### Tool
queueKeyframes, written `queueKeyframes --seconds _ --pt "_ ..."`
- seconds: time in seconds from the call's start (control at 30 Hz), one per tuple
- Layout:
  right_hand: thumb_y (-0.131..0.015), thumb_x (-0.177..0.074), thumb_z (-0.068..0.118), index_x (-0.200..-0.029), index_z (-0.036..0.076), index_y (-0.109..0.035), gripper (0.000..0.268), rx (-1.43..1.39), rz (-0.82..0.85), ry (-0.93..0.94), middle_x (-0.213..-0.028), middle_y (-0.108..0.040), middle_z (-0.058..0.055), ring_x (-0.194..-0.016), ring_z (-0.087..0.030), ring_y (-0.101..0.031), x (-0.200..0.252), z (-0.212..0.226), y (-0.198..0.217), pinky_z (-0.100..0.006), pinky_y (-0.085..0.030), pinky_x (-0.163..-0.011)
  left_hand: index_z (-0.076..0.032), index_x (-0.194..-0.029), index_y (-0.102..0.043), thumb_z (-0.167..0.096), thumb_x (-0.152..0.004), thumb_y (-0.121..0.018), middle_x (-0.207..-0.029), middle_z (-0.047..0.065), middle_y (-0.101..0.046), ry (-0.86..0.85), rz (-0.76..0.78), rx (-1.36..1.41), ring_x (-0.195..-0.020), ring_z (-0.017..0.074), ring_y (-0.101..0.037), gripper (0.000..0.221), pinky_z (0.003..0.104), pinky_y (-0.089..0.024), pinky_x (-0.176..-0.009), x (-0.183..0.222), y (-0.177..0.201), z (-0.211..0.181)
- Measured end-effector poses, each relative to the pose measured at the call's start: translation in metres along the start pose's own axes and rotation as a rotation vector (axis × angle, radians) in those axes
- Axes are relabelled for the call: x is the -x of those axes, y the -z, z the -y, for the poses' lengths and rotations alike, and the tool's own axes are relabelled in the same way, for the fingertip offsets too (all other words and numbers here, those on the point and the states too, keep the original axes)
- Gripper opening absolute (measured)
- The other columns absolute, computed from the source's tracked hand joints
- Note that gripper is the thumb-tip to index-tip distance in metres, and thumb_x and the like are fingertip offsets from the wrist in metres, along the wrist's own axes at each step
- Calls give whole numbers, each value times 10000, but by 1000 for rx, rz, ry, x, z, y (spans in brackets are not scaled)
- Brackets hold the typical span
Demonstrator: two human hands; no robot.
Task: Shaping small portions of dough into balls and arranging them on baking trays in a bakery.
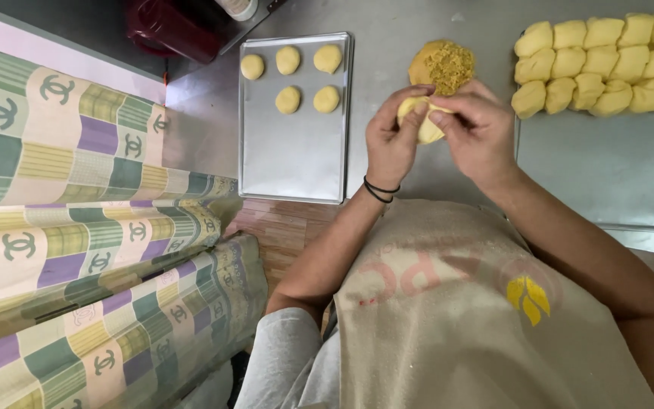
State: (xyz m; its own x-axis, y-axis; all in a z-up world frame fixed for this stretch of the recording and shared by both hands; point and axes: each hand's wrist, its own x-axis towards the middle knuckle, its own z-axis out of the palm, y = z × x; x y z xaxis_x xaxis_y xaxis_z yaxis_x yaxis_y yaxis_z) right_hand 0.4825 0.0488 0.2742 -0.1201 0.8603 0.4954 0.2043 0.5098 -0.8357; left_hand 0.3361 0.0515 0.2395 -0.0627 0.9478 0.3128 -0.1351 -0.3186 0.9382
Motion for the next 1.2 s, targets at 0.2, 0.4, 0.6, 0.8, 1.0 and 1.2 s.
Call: queueKeyframes --seconds 0.2,0.4,0.6,0.8,1.0,1.2 --pt "-633 -1045 -82 -1261 -145 -688 232 157 185 284 -1173 -529 -244 -940 -345 -599 6 -1 8 -395 -553 -777 -97 -1203 -673 -501 -1112 -446 -1172 83 -727 131 163 12 -1101 210 -698 472 350 -586 -980 -4 11 -6" --pt "-743 -910 -109 -1066 132 -508 371 -305 151 -615 -921 -578 8 -811 -70 -566 -1 4 7 -211 -550 -754 -224 -1621 -406 -261 -1194 -505 -1793 47 -88 -43 647 -31 -1686 311 -239 440 538 -279 -1434 -4 46 -15" --pt "-644 -1089 -52 -1150 -93 -694 89 -44 20 8 -850 -617 -163 -854 -254 -580 -1 12 -7 -373 -518 -788 -117 -1405 -652 -112 -1084 -666 -1531 102 -591 117 172 311 -1237 241 -723 321 375 -619 -1081 -12 32 -7" --pt "-751 -1013 -64 -1152 -108 -784 150 133 -46 231 -1155 -539 -203 -824 -324 -642 0 11 -26 -355 -526 -650 -76 -1318 -706 -273 -1188 -410 -1277 146 -719 46 142 161 -1051 176 -678 378 371 -595 -931 -11 29 -12" --pt "-629 -1066 -113 -1452 69 -346 513 -289 44 -280 -1265 -598 -189 -962 -215 -632 -14 28 -22 -293 -535 -785 -225 -1495 -570 -253 -1187 -515 -1741 53 -280 -135 509 -5 -1604 331 -441 315 516 -432 -1407 -23 52 -22" --pt "-730 -1030 175 -1357 -133 -615 464 151 87 227 -1320 -430 -270 -937 -288 -545 -8 24 -17 -382 -589 -819 -237 -1682 -226 -223 -1049 -689 -1764 137 -254 59 67 334 -1392 344 -615 784 375 -650 -1057 -11 28 -9"
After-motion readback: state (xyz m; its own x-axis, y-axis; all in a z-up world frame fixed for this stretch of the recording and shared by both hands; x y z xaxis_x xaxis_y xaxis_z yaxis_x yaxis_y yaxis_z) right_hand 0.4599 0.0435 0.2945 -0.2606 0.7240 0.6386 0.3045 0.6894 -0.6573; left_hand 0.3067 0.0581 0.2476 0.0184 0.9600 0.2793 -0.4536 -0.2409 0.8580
